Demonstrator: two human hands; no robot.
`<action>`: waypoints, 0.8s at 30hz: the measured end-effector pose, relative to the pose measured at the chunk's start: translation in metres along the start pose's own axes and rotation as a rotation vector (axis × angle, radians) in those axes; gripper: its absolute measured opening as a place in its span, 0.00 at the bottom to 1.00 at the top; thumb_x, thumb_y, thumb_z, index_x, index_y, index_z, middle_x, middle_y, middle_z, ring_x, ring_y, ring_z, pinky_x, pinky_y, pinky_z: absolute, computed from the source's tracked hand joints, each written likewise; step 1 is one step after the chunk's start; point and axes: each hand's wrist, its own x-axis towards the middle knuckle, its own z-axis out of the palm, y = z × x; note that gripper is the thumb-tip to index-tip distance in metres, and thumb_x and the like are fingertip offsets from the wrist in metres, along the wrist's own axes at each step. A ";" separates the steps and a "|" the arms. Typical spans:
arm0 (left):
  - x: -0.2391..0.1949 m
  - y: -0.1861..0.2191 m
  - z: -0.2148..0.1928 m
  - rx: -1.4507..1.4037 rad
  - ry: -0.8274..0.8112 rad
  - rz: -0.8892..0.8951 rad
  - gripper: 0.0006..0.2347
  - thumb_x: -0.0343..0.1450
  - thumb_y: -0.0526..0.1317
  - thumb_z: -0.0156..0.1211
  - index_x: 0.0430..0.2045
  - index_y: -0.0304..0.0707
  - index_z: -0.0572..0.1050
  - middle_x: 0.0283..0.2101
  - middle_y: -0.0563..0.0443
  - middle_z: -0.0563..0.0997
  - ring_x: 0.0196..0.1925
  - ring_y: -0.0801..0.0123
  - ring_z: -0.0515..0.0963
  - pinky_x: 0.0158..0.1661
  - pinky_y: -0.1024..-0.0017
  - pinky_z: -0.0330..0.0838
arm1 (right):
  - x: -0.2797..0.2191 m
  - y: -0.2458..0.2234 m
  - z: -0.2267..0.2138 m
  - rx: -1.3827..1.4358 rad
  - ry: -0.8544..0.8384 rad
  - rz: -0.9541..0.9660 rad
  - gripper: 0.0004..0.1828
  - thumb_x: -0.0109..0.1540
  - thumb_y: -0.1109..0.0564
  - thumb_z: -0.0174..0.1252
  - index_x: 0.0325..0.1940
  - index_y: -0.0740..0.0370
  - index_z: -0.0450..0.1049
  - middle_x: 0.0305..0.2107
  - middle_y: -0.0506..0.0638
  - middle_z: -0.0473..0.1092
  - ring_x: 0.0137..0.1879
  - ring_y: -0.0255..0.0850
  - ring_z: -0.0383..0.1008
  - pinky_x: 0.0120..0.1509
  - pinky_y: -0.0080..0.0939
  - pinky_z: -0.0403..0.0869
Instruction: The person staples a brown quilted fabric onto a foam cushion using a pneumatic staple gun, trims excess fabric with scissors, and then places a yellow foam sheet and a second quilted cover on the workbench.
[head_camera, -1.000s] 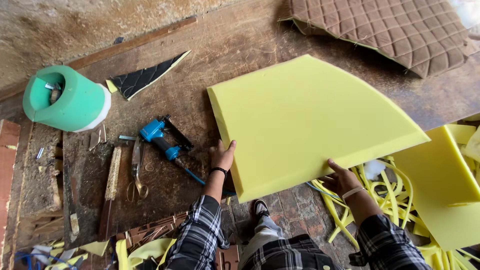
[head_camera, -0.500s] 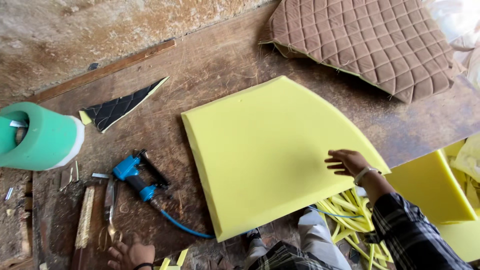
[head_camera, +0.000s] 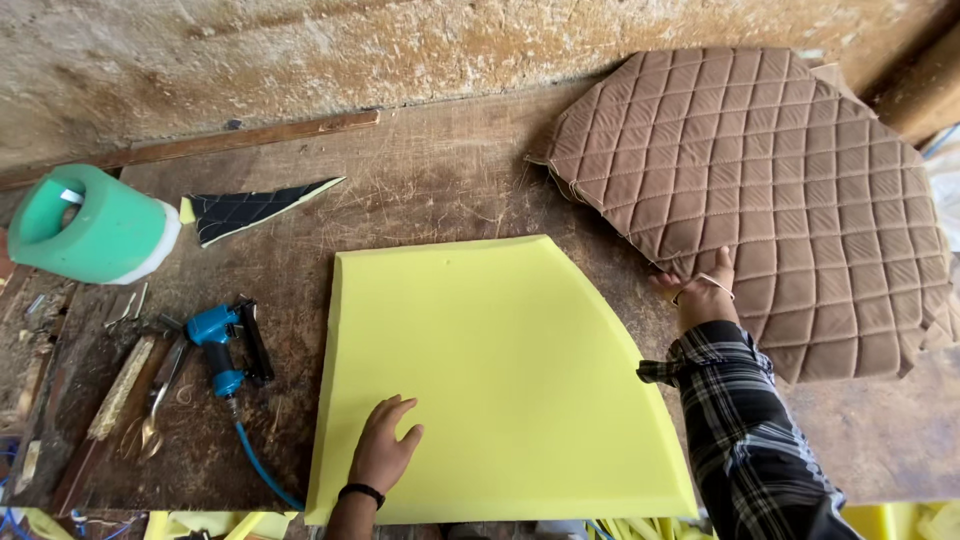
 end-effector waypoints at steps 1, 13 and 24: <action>-0.002 0.008 0.002 -0.020 -0.016 0.006 0.20 0.72 0.46 0.60 0.60 0.50 0.71 0.70 0.53 0.65 0.74 0.60 0.61 0.70 0.59 0.62 | -0.003 0.001 0.009 0.050 -0.011 -0.009 0.47 0.59 0.32 0.60 0.73 0.54 0.50 0.61 0.57 0.64 0.65 0.53 0.63 0.72 0.60 0.63; 0.040 0.078 0.018 -1.133 -0.304 0.143 0.36 0.70 0.65 0.46 0.70 0.42 0.56 0.66 0.39 0.73 0.65 0.52 0.76 0.61 0.55 0.71 | -0.116 0.121 -0.088 -0.473 -0.767 -0.027 0.16 0.63 0.51 0.43 0.30 0.61 0.71 0.14 0.51 0.66 0.21 0.42 0.67 0.30 0.44 0.72; -0.008 -0.042 -0.007 -1.697 0.298 0.204 0.34 0.60 0.37 0.73 0.64 0.33 0.67 0.62 0.47 0.75 0.62 0.56 0.73 0.63 0.53 0.64 | -0.147 0.221 -0.254 -1.762 -0.441 -0.008 0.28 0.61 0.38 0.59 0.37 0.67 0.84 0.27 0.56 0.80 0.30 0.42 0.78 0.36 0.41 0.75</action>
